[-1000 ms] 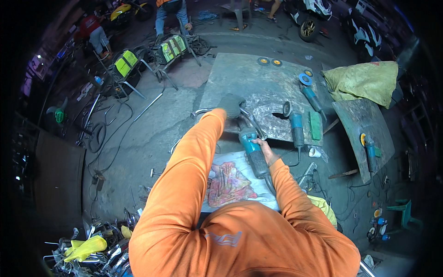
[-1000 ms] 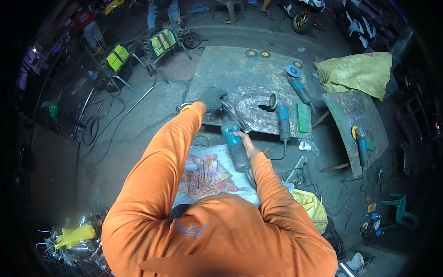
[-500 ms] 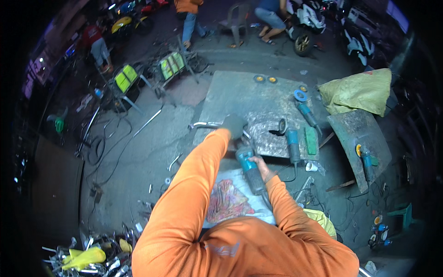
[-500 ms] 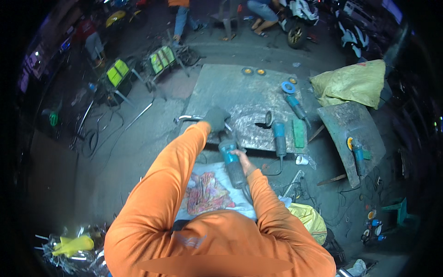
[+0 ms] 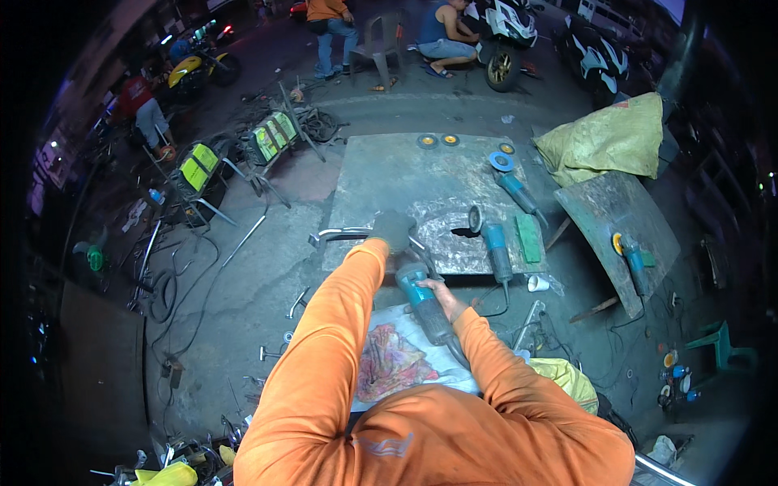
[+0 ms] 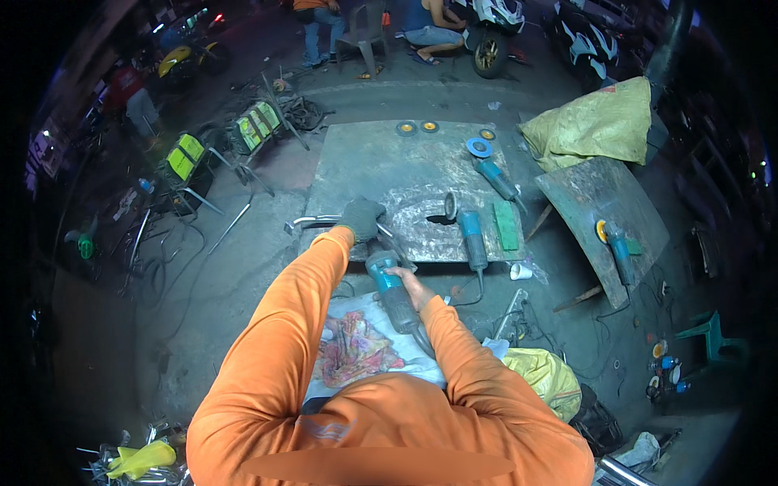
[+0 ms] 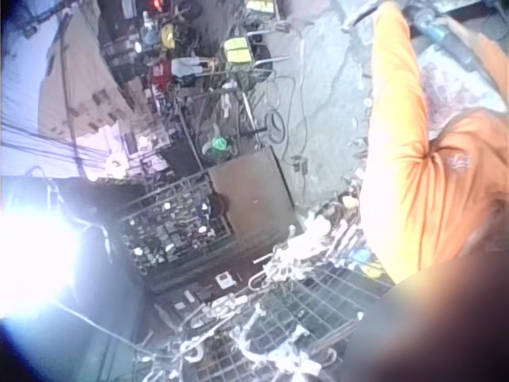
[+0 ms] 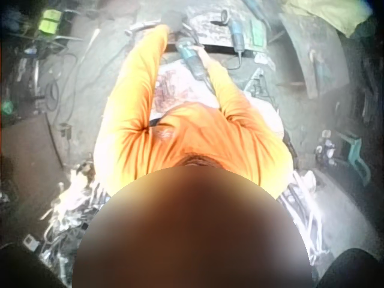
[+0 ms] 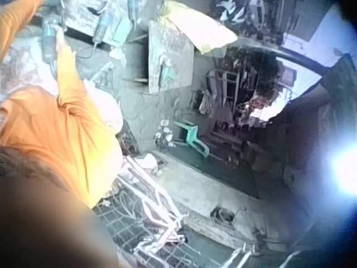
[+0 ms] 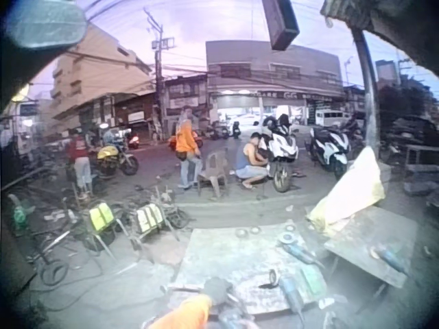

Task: The person uses an angle grinder to smooth and polish a curved metal part on a workbench. They reposition the part several times to grind different sections and then place the finished piece on the table.

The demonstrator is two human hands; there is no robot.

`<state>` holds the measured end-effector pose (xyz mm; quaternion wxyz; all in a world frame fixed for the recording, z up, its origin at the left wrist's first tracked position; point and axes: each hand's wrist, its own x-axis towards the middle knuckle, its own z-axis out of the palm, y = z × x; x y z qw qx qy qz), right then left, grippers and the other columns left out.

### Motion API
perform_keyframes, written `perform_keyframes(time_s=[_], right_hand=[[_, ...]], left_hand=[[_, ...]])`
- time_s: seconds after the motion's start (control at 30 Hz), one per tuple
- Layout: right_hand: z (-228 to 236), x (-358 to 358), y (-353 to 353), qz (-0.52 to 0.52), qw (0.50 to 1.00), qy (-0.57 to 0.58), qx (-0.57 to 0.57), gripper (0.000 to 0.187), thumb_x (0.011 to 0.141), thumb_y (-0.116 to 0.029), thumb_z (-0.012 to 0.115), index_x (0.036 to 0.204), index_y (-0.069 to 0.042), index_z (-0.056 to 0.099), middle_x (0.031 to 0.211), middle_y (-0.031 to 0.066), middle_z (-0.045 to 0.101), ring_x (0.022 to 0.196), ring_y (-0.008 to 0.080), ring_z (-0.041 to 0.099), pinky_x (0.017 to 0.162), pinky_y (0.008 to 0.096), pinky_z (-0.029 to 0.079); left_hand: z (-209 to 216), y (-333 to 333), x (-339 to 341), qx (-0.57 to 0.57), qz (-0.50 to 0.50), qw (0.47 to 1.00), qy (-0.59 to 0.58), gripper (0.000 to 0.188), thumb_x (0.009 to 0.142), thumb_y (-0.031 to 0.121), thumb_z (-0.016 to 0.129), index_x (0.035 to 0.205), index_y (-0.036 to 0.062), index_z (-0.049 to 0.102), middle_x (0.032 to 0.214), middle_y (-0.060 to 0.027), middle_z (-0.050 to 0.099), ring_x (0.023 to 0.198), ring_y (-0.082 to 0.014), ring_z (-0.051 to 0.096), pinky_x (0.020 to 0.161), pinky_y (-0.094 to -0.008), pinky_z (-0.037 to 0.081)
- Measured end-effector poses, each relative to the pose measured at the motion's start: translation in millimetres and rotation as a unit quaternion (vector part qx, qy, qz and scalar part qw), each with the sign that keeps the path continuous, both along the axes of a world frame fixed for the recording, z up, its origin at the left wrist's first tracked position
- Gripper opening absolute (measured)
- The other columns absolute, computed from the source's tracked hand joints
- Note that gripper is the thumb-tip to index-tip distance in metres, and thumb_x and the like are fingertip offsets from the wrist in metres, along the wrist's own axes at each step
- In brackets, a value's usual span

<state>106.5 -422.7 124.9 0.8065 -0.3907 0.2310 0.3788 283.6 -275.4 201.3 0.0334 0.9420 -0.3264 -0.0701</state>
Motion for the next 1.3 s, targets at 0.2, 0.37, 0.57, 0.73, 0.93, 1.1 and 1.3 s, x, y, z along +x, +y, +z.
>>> perform_keyframes(time_s=[0.2,0.37,0.57,0.73,0.93,1.1,1.3], right_hand=[[-1.1,2.8,1.8,0.014,0.999,0.037,-0.013,0.070,0.089,-0.051,0.064,0.134,0.000,0.048,0.097,0.0279,0.072,0.074,0.0374,0.072,0.069,0.0487,0.060],[6.4,1.8,2.5,0.023,0.999,-0.015,-0.042,0.069,0.089,-0.051,0.063,0.134,-0.001,0.048,0.096,0.0282,0.072,0.076,0.0383,0.072,0.070,0.0499,0.060],[3.8,2.1,1.8,0.011,1.000,0.012,-0.003,0.066,0.090,-0.051,0.063,0.134,-0.005,0.050,0.098,0.0285,0.071,0.077,0.0389,0.072,0.069,0.0501,0.061],[-4.8,4.6,-1.0,0.014,1.000,0.004,0.023,0.063,0.092,-0.049,0.062,0.138,-0.008,0.046,0.102,0.0314,0.070,0.077,0.0421,0.072,0.068,0.0518,0.060],[-8.3,5.0,-1.2,0.007,0.999,-0.002,0.035,0.058,0.096,-0.047,0.059,0.140,-0.012,0.045,0.106,0.0323,0.070,0.078,0.0443,0.072,0.066,0.0523,0.060],[-15.0,6.9,-3.8,-0.015,0.997,0.009,0.075,0.059,0.096,-0.046,0.061,0.141,-0.013,0.044,0.108,0.0317,0.069,0.079,0.0439,0.072,0.067,0.0525,0.062],[-35.2,3.4,-9.7,-0.053,0.990,-0.034,0.125,0.060,0.095,-0.044,0.064,0.142,-0.012,0.045,0.108,0.0323,0.067,0.082,0.0458,0.072,0.068,0.0577,0.062]], left_hand=[[3.8,-7.7,2.5,0.037,-0.034,0.998,-0.036,0.027,0.074,0.023,0.079,0.099,0.0145,0.075,0.104,-0.0120,0.075,0.104,-0.0391,0.065,0.090,-0.0474,0.054],[3.1,3.7,23.4,-0.055,-0.028,0.998,-0.009,0.026,0.071,0.016,0.075,0.097,0.0148,0.074,0.103,-0.0116,0.074,0.104,-0.0377,0.066,0.089,-0.0470,0.053],[-1.8,21.6,34.4,-0.056,-0.020,0.998,0.016,0.026,0.069,0.013,0.070,0.095,0.0145,0.074,0.101,-0.0125,0.074,0.101,-0.0375,0.066,0.088,-0.0474,0.052],[1.5,25.0,37.1,-0.090,-0.033,0.995,0.000,0.027,0.070,0.012,0.070,0.097,0.0136,0.075,0.101,-0.0139,0.074,0.098,-0.0373,0.068,0.085,-0.0460,0.053],[2.6,23.4,46.7,-0.087,-0.011,0.995,0.047,0.029,0.071,0.013,0.071,0.100,0.0137,0.075,0.103,-0.0135,0.074,0.096,-0.0363,0.070,0.083,-0.0440,0.054],[-2.2,31.7,60.8,-0.157,-0.005,0.986,0.049,0.026,0.069,0.011,0.070,0.094,0.0134,0.076,0.090,-0.0128,0.075,0.085,-0.0328,0.071,0.075,-0.0413,0.054],[-2.7,38.0,75.6,-0.173,0.017,0.980,0.098,0.022,0.071,0.010,0.068,0.092,0.0133,0.077,0.089,-0.0126,0.075,0.082,-0.0292,0.072,0.074,-0.0389,0.054]])
